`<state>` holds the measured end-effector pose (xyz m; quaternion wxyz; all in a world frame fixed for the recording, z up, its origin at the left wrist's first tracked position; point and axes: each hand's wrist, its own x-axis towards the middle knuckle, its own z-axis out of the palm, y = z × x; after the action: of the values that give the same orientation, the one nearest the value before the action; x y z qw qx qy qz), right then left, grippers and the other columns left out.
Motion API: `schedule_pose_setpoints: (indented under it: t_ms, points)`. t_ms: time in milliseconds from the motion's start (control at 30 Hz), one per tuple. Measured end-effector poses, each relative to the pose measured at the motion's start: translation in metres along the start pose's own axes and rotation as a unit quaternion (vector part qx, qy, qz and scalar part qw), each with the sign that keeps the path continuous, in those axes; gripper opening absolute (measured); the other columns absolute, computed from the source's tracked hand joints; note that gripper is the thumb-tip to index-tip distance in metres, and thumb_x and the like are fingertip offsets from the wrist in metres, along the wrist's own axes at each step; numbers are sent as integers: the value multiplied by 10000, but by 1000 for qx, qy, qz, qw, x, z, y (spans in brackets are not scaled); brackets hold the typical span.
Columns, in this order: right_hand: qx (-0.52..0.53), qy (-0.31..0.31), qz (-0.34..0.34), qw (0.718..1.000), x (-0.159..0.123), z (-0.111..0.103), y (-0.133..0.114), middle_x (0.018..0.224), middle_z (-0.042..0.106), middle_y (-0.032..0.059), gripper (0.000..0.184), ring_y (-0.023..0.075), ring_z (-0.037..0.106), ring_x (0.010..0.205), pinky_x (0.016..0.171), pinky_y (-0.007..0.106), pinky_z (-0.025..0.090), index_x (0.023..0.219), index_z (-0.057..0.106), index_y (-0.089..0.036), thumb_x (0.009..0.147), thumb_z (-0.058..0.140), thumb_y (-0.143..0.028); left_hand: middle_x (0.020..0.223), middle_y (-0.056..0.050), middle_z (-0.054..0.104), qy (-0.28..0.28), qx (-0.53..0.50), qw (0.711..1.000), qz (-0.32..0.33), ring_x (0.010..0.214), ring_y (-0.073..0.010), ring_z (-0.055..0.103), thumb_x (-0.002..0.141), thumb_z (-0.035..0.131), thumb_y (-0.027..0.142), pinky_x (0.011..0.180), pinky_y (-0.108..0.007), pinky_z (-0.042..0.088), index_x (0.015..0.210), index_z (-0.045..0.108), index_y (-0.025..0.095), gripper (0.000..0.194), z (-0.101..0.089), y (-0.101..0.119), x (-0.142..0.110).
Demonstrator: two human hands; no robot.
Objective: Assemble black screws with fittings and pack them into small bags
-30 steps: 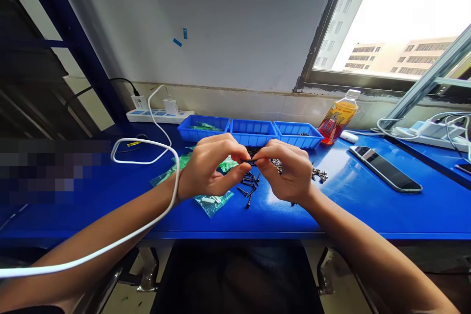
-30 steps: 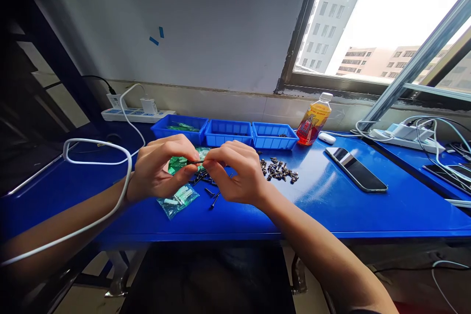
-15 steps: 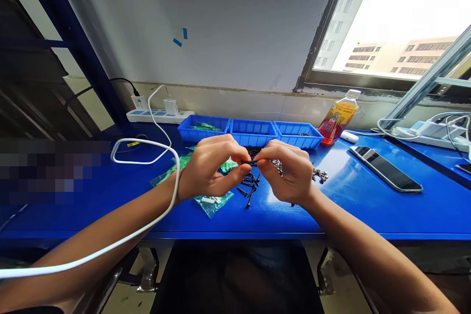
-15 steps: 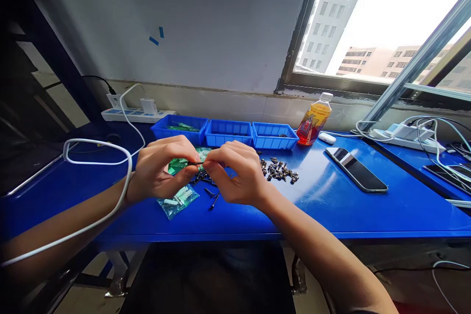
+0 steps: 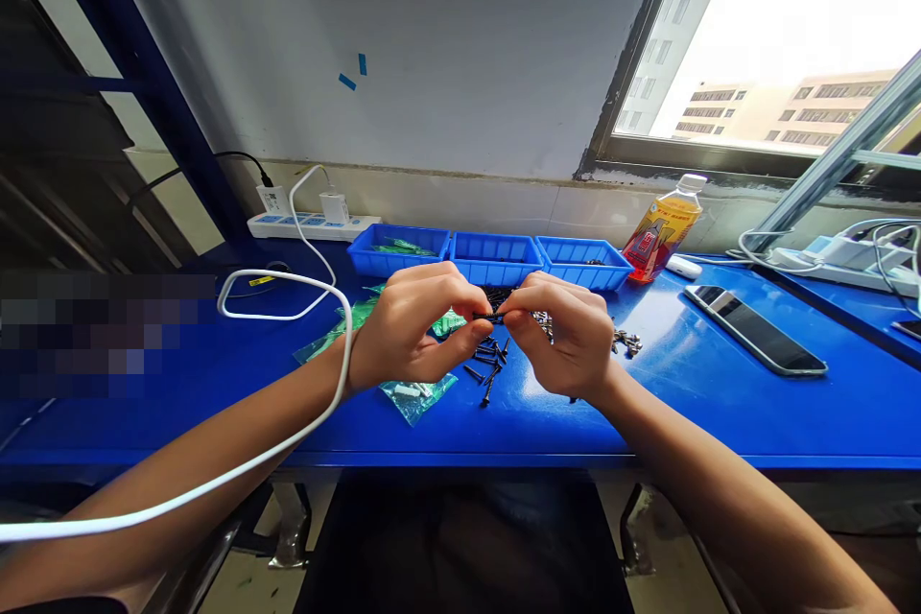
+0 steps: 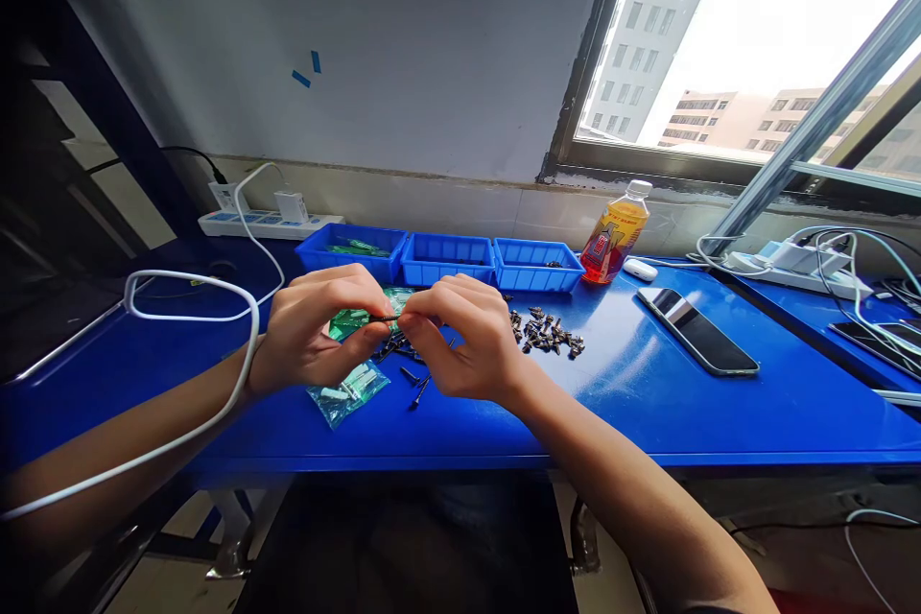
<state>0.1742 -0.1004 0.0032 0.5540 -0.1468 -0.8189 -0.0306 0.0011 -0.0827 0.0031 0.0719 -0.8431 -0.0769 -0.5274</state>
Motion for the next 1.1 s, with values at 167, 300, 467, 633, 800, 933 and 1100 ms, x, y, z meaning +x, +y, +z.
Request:
schedule_pose_setpoints:
  t_ms: [167,300,467,633,800,933,1100]
  points:
    - [-1,-1,-2,1000,0,0,0,555,536,-5,108,93,426,495,483,241,361,741,549,-178,832,501,-144,631,3,615,-3,1,1000,-1,562,-99,571,852,536,238,534,-216,470,809,537,180,72,0,0,0]
    - [-4,-1,-2,1000,0,0,0,553,535,-8,112,92,429,494,483,241,364,740,550,-182,833,498,-148,632,3,612,-1,-1,1000,1,557,-98,565,850,535,229,533,-216,466,812,539,180,62,0,0,0]
    - [-8,-5,-3,1000,1,-1,0,555,544,-7,118,93,441,491,483,240,373,735,555,-181,834,496,-157,624,4,605,-5,3,1000,-1,554,-98,557,833,545,191,531,-214,458,808,543,173,31,0,0,0]
    - [-12,-6,1,1000,0,-1,1,552,545,-10,127,91,439,483,480,241,374,733,557,-185,839,492,-166,618,3,606,-8,5,1000,2,550,-97,552,827,549,184,528,-214,456,808,547,171,23,-1,-1,0]
    - [-8,-7,0,1000,0,-1,1,550,542,-6,116,94,434,486,479,245,368,734,554,-183,833,500,-157,614,2,609,-10,9,1000,2,547,-100,553,828,544,187,524,-217,457,802,549,173,30,0,-1,1]
    - [-13,-9,0,1000,0,-1,0,547,539,-10,127,95,439,483,481,245,371,731,556,-188,839,492,-167,606,7,613,-11,16,1000,-3,541,-99,554,838,530,206,518,-217,459,793,549,181,55,0,0,1]
    - [-12,-9,3,1000,0,-1,0,551,541,-10,126,93,438,484,484,245,370,729,554,-187,836,494,-163,609,4,616,-14,17,1000,-1,544,-102,556,833,536,202,518,-220,460,792,551,179,49,-1,0,1]
